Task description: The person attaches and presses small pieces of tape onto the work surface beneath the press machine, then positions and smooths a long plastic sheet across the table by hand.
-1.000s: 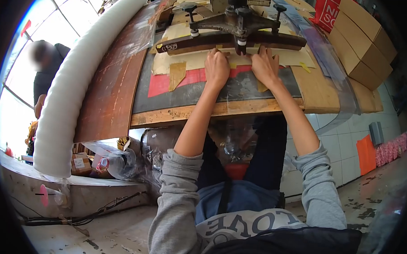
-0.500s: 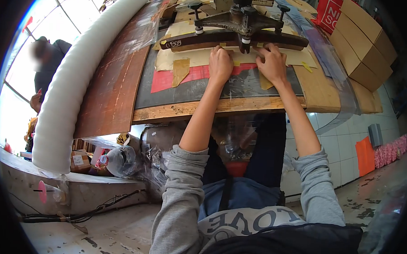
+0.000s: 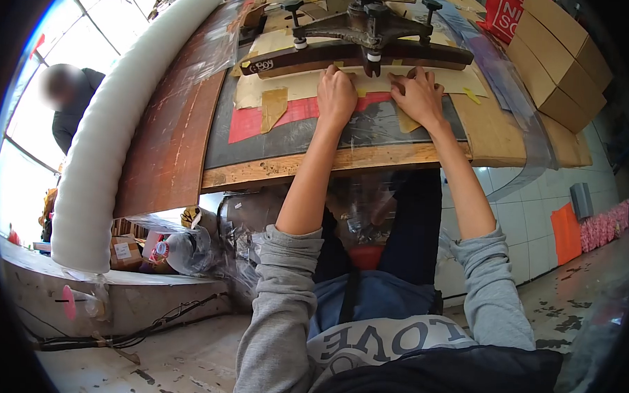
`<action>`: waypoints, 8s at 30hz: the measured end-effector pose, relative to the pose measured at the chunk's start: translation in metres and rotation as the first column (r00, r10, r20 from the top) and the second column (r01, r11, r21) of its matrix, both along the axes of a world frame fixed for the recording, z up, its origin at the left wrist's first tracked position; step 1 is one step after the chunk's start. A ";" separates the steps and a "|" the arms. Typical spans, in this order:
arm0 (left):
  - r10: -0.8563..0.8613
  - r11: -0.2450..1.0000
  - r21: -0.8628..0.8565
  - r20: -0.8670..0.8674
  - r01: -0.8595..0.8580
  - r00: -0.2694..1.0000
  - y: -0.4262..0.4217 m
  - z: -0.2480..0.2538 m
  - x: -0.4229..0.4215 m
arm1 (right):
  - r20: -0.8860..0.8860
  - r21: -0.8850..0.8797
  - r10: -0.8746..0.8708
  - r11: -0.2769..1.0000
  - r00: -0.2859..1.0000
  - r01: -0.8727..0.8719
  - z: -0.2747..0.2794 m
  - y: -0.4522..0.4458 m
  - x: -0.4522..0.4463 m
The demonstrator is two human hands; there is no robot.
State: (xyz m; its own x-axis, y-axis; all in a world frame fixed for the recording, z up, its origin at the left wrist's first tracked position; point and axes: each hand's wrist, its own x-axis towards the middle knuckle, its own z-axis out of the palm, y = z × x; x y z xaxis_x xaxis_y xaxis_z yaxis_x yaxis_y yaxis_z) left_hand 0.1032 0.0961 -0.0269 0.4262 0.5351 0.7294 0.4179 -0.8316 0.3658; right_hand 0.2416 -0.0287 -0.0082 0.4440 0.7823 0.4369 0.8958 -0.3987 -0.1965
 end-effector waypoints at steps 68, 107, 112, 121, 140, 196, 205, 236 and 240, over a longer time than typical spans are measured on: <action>0.206 0.972 0.201 -0.472 -0.123 0.857 -0.020 0.023 -0.022 | 0.300 -0.422 0.188 0.905 0.935 -0.047 0.022 0.023 -0.017; 0.025 0.999 0.039 -0.516 -0.006 0.856 -0.036 0.022 -0.022 | 0.027 0.021 0.352 0.935 0.935 -0.353 0.003 -0.015 -0.013; 0.004 1.000 0.003 -0.545 -0.002 0.839 -0.029 0.024 -0.023 | 0.006 -0.115 0.254 0.961 0.967 -0.251 0.010 -0.013 -0.013; 0.025 0.999 0.044 -0.487 -0.004 0.873 -0.022 0.021 -0.016 | 0.018 -0.104 0.221 0.970 0.975 -0.218 -0.001 -0.002 -0.006; 0.030 0.995 0.095 -0.375 0.006 0.927 -0.022 0.013 -0.012 | -0.061 -0.110 0.177 0.977 0.982 -0.183 0.004 -0.003 -0.010; 0.014 0.998 -0.048 -0.409 -0.037 0.913 -0.030 0.015 -0.025 | -0.032 -0.045 0.189 0.981 0.982 -0.190 0.001 -0.002 -0.011; 0.007 1.000 0.001 -0.343 -0.007 0.939 -0.035 0.019 -0.029 | 0.003 0.020 0.237 0.971 0.971 -0.237 -0.003 0.002 -0.001; 0.045 0.999 0.014 -0.354 -0.043 0.934 -0.036 0.014 -0.031 | -0.031 0.091 0.271 0.959 0.962 -0.267 -0.001 -0.019 -0.012; 0.054 0.998 0.032 -0.336 -0.046 0.940 -0.037 0.012 -0.031 | -0.030 0.099 0.269 0.959 0.963 -0.265 0.001 -0.019 -0.012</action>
State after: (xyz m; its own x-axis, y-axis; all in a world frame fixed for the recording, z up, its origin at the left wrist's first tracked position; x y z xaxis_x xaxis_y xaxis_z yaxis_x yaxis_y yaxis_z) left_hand 0.0718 0.0594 -0.0153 0.6223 0.5464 0.5605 0.5543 -0.8132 0.1773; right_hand 0.2292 -0.0477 -0.0074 0.2443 0.8316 0.4988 0.9572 -0.1243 -0.2615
